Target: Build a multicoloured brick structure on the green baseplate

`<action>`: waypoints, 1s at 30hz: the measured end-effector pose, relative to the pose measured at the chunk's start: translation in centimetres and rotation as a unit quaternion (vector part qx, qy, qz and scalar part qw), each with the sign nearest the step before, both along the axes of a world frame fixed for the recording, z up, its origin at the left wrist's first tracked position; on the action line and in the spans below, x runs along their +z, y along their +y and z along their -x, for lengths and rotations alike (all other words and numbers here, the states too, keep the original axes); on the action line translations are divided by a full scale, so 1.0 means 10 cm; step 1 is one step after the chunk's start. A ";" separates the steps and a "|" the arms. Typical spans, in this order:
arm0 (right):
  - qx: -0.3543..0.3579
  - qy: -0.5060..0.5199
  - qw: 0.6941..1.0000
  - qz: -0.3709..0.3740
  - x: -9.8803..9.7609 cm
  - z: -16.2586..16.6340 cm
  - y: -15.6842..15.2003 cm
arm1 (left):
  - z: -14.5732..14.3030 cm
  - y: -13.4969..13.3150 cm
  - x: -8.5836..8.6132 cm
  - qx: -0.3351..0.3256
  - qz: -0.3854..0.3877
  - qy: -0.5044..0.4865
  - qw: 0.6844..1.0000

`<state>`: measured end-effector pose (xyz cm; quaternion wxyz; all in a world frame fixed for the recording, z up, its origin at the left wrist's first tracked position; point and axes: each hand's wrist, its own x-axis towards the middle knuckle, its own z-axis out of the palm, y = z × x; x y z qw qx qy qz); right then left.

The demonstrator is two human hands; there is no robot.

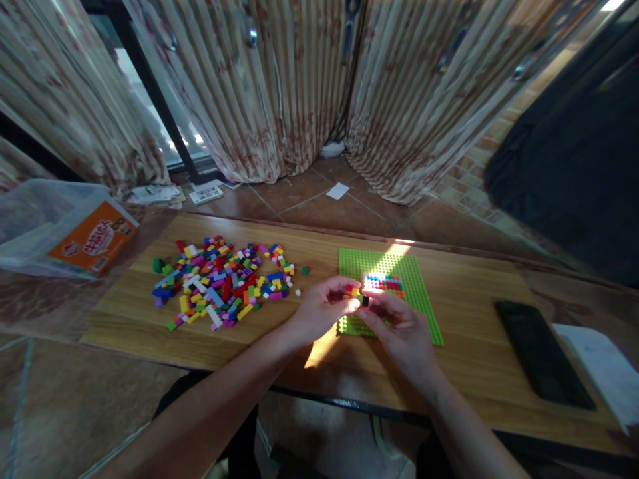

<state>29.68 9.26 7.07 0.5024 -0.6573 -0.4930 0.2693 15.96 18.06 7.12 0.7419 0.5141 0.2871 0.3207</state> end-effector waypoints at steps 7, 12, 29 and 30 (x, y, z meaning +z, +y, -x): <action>-0.010 0.109 0.994 -0.012 0.04 0.00 0.04 | -0.01 -0.03 -0.01 -0.012 0.003 -0.006 1.000; -0.017 0.113 0.993 -0.015 0.02 -0.03 0.03 | -0.01 -0.02 -0.01 -0.024 0.026 -0.028 0.999; 0.003 0.213 0.977 0.007 0.03 -0.10 0.00 | 0.00 0.01 -0.05 -0.046 0.067 -0.058 0.995; 0.006 0.218 0.976 0.006 0.03 -0.11 0.00 | 0.01 0.01 -0.05 -0.048 0.067 -0.061 0.995</action>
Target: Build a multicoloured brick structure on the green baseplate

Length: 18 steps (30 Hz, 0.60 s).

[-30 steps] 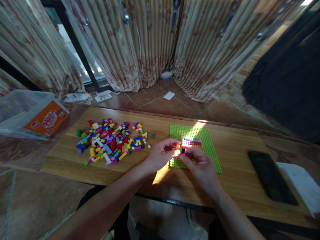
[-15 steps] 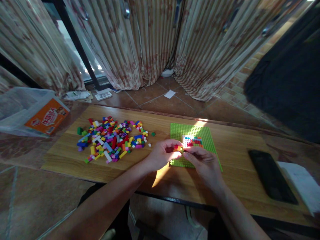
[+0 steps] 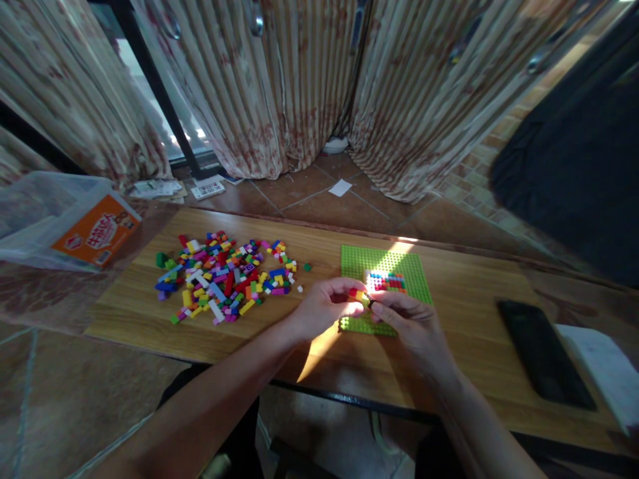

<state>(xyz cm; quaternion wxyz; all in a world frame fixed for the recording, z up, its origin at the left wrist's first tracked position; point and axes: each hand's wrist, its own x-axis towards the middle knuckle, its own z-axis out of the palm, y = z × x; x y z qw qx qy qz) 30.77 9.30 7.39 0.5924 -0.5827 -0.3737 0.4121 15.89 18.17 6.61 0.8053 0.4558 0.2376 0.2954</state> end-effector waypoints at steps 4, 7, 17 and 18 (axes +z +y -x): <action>-0.011 -0.008 1.000 -0.011 0.04 -0.08 -0.01 | 0.02 0.02 0.03 0.014 0.000 0.003 1.000; -0.013 -0.046 0.999 -0.009 0.07 -0.16 -0.02 | 0.04 0.04 0.07 0.032 -0.009 0.022 0.999; -0.118 -0.182 0.976 -0.004 0.11 -0.48 -0.11 | 0.07 0.09 0.04 0.032 -0.017 0.034 0.999; -0.121 -0.201 0.972 -0.004 0.10 -0.50 -0.11 | 0.07 0.09 0.03 0.032 -0.018 0.033 0.999</action>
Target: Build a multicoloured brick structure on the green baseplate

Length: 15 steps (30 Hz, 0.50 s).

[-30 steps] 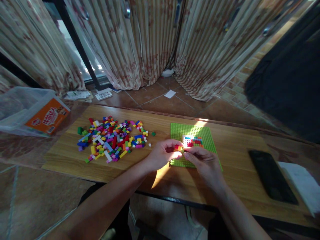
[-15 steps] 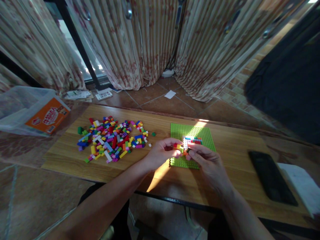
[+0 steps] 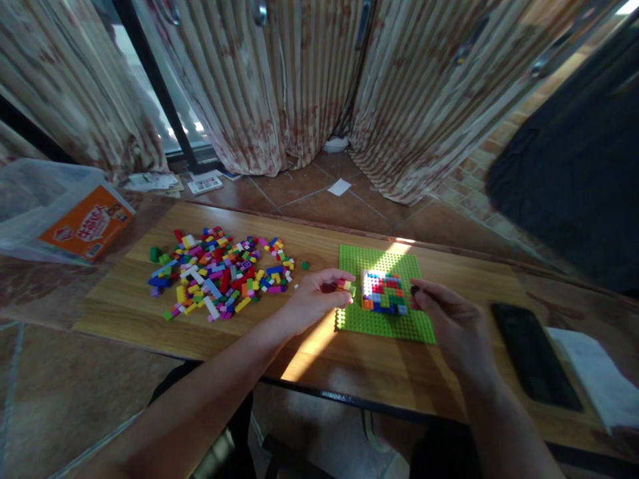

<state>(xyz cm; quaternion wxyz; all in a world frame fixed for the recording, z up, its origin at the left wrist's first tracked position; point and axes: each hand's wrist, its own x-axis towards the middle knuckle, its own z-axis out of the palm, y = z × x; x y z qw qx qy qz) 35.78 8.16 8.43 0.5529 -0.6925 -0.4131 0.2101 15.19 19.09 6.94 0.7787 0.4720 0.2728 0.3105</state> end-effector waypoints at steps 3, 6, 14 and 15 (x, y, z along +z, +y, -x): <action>0.020 -0.058 0.998 0.013 -0.02 -0.04 -0.01 | 0.00 0.00 -0.02 -0.001 -0.002 0.003 1.000; 0.050 -0.113 0.992 0.028 -0.04 -0.05 -0.02 | -0.01 -0.01 -0.02 -0.008 0.004 0.003 1.000; 0.035 -0.106 0.991 0.076 -0.10 -0.09 -0.04 | -0.01 -0.02 0.00 -0.011 0.003 0.019 1.000; 0.037 -0.099 0.991 0.081 -0.11 -0.09 -0.04 | -0.01 -0.02 0.00 -0.012 0.002 0.021 1.000</action>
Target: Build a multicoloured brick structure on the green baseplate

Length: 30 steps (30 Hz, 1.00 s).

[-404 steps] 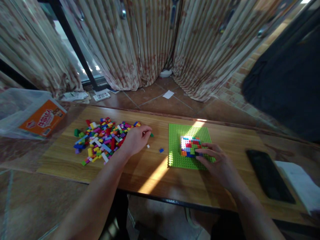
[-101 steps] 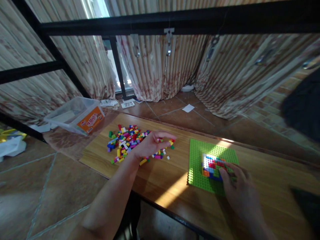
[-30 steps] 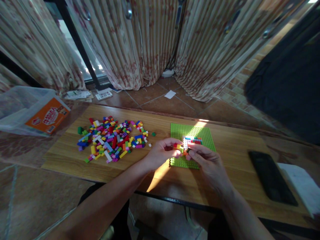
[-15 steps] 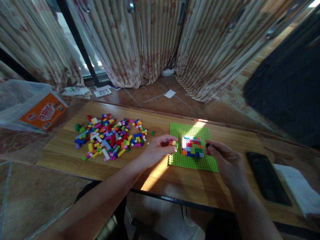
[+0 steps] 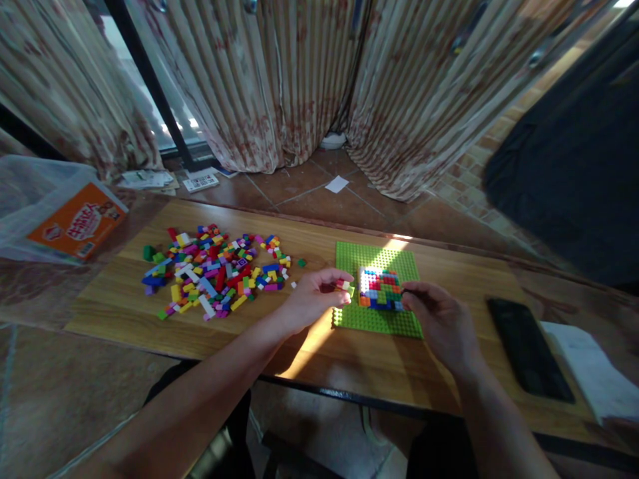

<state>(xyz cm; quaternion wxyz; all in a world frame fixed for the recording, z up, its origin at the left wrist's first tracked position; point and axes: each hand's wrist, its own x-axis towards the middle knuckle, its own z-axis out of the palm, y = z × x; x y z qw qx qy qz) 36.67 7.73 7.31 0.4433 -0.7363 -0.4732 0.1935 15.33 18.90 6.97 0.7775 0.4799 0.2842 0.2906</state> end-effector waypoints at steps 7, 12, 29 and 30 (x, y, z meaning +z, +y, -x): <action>0.050 -0.077 0.996 -0.006 -0.01 0.08 0.00 | -0.02 -0.01 0.03 0.000 0.010 0.007 1.000; 0.088 -0.110 0.988 -0.057 -0.04 0.13 0.04 | -0.01 -0.01 0.02 -0.004 0.005 0.016 1.000; 0.071 -0.144 0.987 -0.017 -0.18 0.06 0.00 | 0.00 0.00 0.04 -0.003 -0.001 0.023 1.000; 0.071 -0.139 0.988 -0.019 -0.18 0.07 0.00 | 0.00 0.00 0.04 -0.003 -0.002 0.023 1.000</action>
